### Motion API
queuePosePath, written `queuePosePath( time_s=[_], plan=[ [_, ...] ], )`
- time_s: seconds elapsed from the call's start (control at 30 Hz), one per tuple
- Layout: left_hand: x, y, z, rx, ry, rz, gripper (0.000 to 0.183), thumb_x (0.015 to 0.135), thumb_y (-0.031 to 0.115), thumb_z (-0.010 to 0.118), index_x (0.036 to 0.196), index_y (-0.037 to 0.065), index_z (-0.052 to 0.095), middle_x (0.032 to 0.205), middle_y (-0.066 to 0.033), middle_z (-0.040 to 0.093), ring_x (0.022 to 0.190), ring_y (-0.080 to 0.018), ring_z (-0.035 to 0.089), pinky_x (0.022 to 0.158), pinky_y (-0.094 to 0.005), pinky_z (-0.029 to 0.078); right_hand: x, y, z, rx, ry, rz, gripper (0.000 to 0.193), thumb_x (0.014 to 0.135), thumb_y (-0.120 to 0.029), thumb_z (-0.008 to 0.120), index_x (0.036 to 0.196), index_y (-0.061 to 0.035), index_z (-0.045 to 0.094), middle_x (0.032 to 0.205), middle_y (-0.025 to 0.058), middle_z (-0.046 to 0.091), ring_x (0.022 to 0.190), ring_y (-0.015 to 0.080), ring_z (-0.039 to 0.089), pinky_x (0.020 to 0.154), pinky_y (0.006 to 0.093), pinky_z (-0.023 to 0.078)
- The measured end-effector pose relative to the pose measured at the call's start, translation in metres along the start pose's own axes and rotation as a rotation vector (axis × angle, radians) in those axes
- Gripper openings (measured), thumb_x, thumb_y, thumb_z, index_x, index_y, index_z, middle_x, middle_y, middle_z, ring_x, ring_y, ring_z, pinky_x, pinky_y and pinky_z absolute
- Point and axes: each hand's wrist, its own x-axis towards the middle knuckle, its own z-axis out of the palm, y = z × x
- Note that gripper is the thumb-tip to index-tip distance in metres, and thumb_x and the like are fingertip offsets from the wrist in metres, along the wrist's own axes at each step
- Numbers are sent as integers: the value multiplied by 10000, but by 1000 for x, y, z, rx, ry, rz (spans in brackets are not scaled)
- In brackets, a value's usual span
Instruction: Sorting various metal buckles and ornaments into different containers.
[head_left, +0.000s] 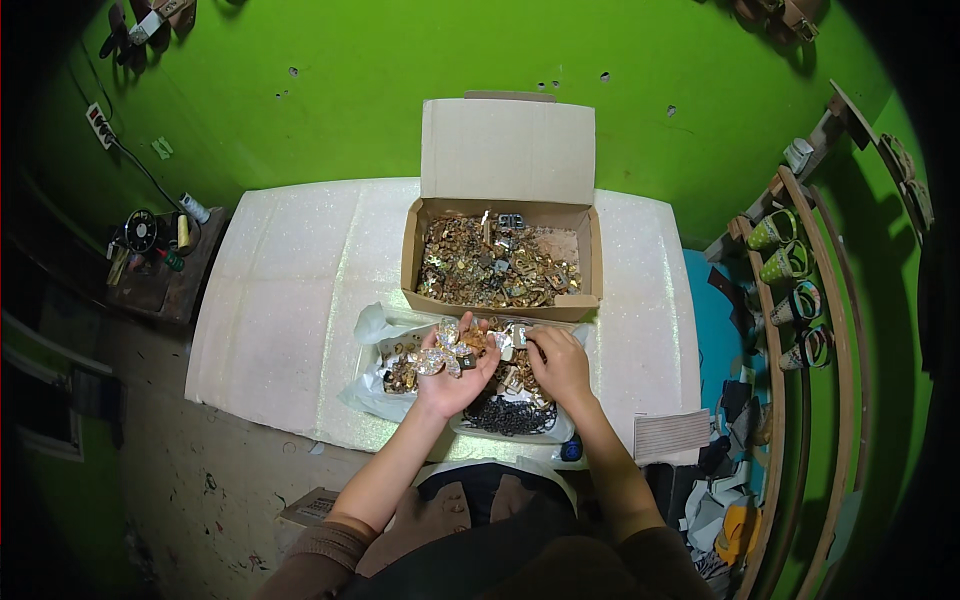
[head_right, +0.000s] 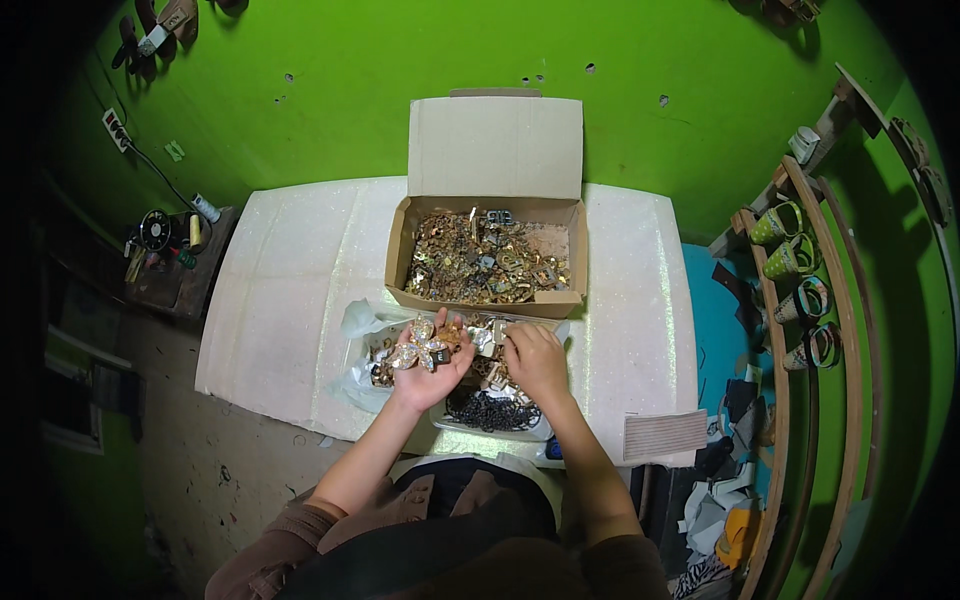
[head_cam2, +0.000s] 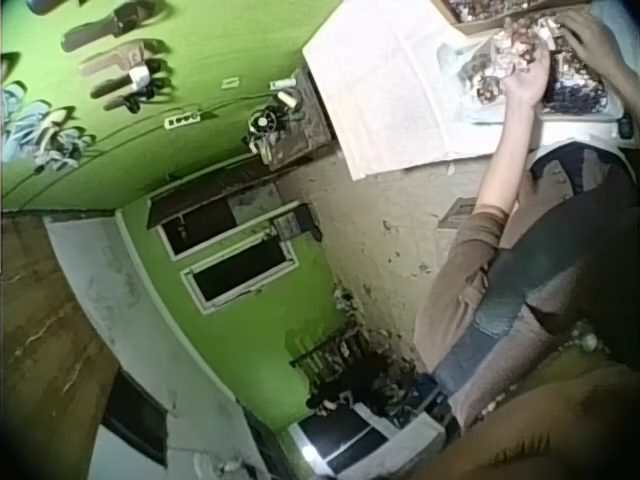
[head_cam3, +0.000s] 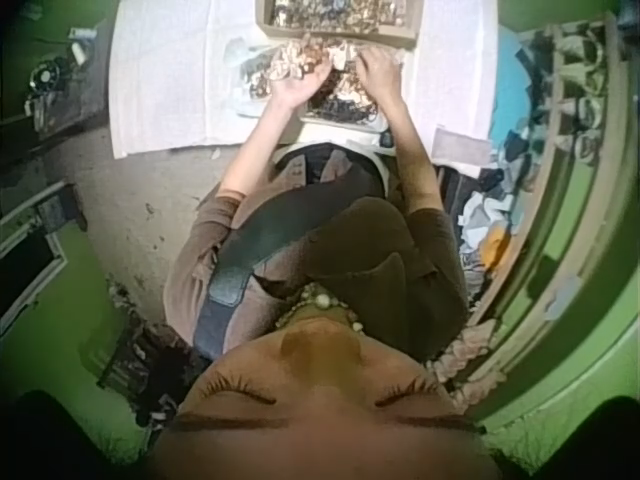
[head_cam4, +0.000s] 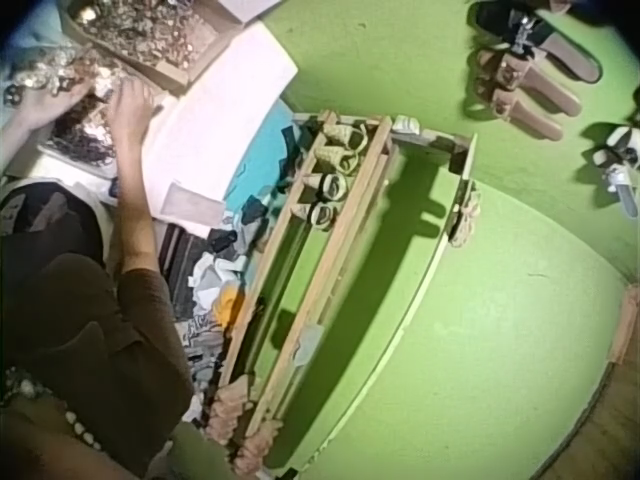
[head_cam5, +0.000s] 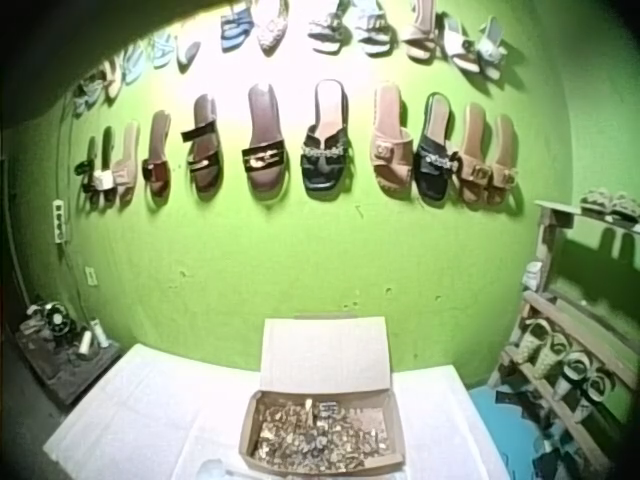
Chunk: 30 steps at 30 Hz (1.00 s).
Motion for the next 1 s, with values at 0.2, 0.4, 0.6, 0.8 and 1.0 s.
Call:
queuePosePath(
  time_s=[0.2,0.4,0.6,0.8,1.0],
  plan=[
    [5,-7,2,71,33,16,394,848,381,429,1090,88,536,1088,-116,527,1003,-240,483,904,-375,385,18,-49,-17,232,10,-71,255,726,-114,617,965,-36,575,910,125,576,870,299,548,755,374,436],
    [6,-9,-4,193,-15,-8,410,848,368,426,1126,80,515,1178,-111,497,1115,-242,448,982,-384,324,21,-73,-8,118,-108,-213,455,714,-258,645,1116,-85,520,1084,127,509,1019,308,474,868,402,369],
    [6,-8,-7,171,-13,-25,393,850,350,421,1144,106,515,1172,-76,509,1110,-224,457,980,-370,328,18,-78,7,153,-146,-68,503,694,-266,661,1143,-102,503,1096,127,483,1010,314,469,870,399,366],
    [8,-2,-17,127,-95,-11,380,885,305,361,1170,87,484,1157,-85,498,1082,-224,463,967,-361,341,22,-77,0,322,-54,-29,388,673,-176,675,1027,-64,564,1022,124,493,947,293,501,812,375,401],
    [9,2,3,87,109,83,355,905,270,325,1145,76,500,1105,-120,520,1047,-234,476,933,-381,370,2,-65,1,357,227,121,356,645,-93,716,964,-32,570,975,131,474,904,272,507,772,335,423]
  ],
)
